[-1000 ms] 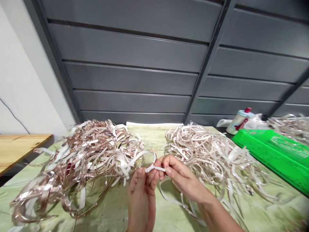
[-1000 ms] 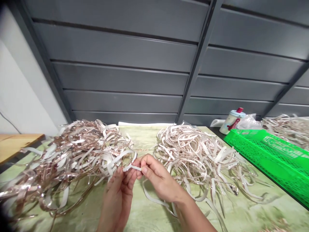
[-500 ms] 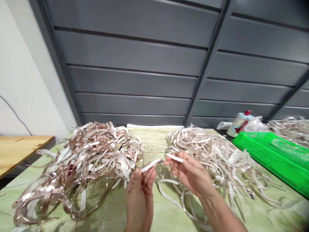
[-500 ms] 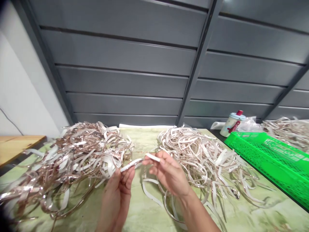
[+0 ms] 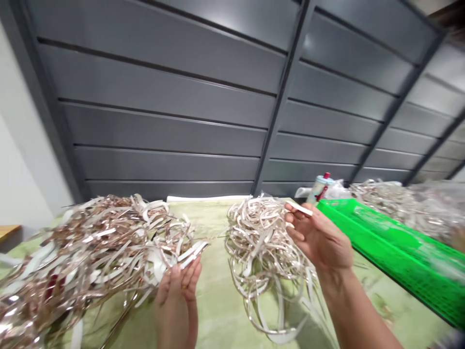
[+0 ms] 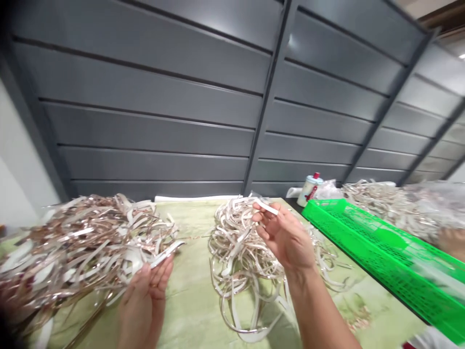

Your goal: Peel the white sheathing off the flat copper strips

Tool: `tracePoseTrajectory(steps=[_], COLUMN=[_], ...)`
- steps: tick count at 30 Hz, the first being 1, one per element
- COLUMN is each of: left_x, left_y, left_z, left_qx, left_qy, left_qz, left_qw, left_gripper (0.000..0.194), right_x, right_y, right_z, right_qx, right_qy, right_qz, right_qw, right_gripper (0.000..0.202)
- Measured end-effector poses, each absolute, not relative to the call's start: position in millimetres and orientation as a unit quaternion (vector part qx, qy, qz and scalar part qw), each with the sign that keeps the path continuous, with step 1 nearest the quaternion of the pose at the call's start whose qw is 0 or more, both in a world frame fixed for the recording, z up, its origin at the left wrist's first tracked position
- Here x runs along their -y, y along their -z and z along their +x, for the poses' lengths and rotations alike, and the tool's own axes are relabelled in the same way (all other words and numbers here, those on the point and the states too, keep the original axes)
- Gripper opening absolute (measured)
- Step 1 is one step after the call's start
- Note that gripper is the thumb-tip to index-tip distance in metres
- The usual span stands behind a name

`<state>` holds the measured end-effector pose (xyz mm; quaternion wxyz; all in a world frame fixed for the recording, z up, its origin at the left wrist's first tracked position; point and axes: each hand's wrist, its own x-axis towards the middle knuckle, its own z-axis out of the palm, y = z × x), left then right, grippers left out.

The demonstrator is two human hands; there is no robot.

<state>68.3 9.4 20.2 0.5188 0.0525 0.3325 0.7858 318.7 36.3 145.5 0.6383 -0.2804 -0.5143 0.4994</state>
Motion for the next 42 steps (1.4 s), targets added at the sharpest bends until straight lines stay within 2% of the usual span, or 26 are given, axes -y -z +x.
tracePoseTrajectory(steps=[2, 6, 9, 15, 19, 22, 25, 29, 35, 38, 42], left_x=[-9.1, -9.6, -7.5, 2.4, 8.3, 17.2, 25.1, 23.2, 15.5, 15.4, 13.8], left_y=[-16.2, -4.3, -1.0, -18.2, -30.4, -37.0, -39.8, -39.4, -42.1, -40.8, -32.7], left_z=[69.4, 67.8, 68.5, 84.6, 84.7, 84.7, 90.2, 98.7, 105.8, 105.4, 102.7], left_qx=[-0.352, -0.411, -0.461, -0.431, -0.412, -0.412, -0.440, -0.476, -0.466, -0.466, -0.475], left_qy=[-0.775, -0.747, -0.713, -0.711, -0.679, -0.661, -0.649, -0.607, -0.594, -0.576, -0.540], left_qz=[0.078, 0.186, 0.276, 0.315, 0.359, 0.409, 0.486, 0.575, 0.613, 0.634, 0.662], left_qw=[0.518, 0.489, 0.451, 0.457, 0.491, 0.476, 0.386, 0.274, 0.234, 0.223, 0.209], left_gripper=[0.008, 0.032, 0.043, 0.044, 0.053, 0.049, 0.036, 0.047, 0.013, 0.021, 0.035], right_x=[-32.6, -25.7, -19.5, -7.5, -1.4, 1.8, 4.0, 7.8, 15.1, 19.4, 28.7], right_y=[-157.4, -171.5, -173.6, -170.1, -170.2, -169.1, -166.5, -164.3, -167.4, -172.1, -184.3], right_z=[320.0, 319.8, 315.6, 294.5, 280.7, 273.5, 268.4, 264.2, 263.2, 269.1, 289.1], right_qx=[0.532, 0.548, 0.555, 0.566, 0.560, 0.560, 0.564, 0.565, 0.566, 0.557, 0.546], right_qy=[-0.479, -0.473, -0.484, -0.526, -0.587, -0.612, -0.620, -0.630, -0.640, -0.623, -0.530], right_qz=[-0.284, -0.269, -0.260, -0.237, -0.180, -0.157, -0.145, -0.126, -0.116, -0.131, -0.190], right_qw=[0.638, 0.634, 0.625, 0.589, 0.557, 0.535, 0.526, 0.518, 0.507, 0.534, 0.621], right_gripper=[0.012, 0.012, 0.012, 0.016, 0.016, 0.017, 0.019, 0.019, 0.021, 0.021, 0.021])
